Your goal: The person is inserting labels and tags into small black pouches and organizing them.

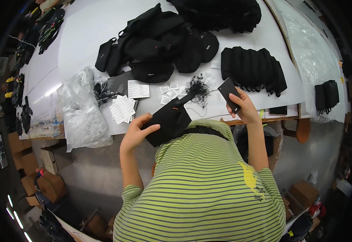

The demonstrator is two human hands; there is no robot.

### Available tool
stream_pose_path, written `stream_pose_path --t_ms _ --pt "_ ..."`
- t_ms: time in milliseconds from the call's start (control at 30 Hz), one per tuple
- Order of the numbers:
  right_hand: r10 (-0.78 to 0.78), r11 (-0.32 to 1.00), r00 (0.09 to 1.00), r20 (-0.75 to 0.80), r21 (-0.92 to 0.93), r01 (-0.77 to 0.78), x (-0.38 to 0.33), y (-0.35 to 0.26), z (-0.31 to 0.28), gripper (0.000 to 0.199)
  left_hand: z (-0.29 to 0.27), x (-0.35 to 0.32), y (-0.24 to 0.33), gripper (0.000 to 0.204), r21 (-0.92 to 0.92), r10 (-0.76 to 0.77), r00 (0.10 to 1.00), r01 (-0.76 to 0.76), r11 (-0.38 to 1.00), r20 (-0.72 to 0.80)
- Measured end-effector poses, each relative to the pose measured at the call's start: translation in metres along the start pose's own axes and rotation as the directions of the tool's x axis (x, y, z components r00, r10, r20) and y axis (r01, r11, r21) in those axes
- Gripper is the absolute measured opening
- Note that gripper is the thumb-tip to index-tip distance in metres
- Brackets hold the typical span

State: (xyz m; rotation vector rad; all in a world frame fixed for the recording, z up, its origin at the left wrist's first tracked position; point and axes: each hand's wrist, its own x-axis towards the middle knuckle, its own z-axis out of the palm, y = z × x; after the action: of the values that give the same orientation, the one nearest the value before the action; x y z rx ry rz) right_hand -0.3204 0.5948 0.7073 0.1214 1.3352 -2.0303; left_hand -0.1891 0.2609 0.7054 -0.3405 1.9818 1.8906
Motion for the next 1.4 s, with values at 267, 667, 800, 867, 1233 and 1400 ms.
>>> stream_pose_path --t_ms 267,667,800,867,1233,1400 --pt "-0.121 0.834 0.961 -0.248 0.5 0.234 0.027 0.02 -0.017 0.012 0.022 -0.015 0.032 0.026 0.239 0.087 0.99 -0.111 0.965 0.109" --pt "0.124 0.932 0.961 -0.248 0.36 -0.028 0.047 0.044 0.088 0.037 0.039 -0.031 0.069 0.025 0.343 0.12 0.964 -0.198 0.918 0.236" --pt "-0.478 0.878 0.817 -0.323 -0.205 0.432 0.052 0.019 0.073 0.036 0.031 -0.026 0.058 0.025 0.427 0.166 0.982 -0.187 0.885 0.087" --pt "-0.557 0.802 0.809 -0.188 -0.374 0.466 0.046 -0.001 0.061 0.036 0.033 -0.013 0.053 0.026 0.487 0.274 0.96 -0.268 0.831 0.061" --pt "0.066 -0.158 0.895 0.442 -0.881 0.447 -0.013 -0.051 0.084 0.026 0.083 0.025 0.07 0.025 0.542 0.692 0.674 -0.694 0.474 0.258" --pt "0.041 0.059 0.907 0.419 -0.907 0.416 -0.033 -0.054 0.079 0.03 0.078 0.037 0.059 0.017 0.374 0.635 0.729 -0.681 0.63 0.256"
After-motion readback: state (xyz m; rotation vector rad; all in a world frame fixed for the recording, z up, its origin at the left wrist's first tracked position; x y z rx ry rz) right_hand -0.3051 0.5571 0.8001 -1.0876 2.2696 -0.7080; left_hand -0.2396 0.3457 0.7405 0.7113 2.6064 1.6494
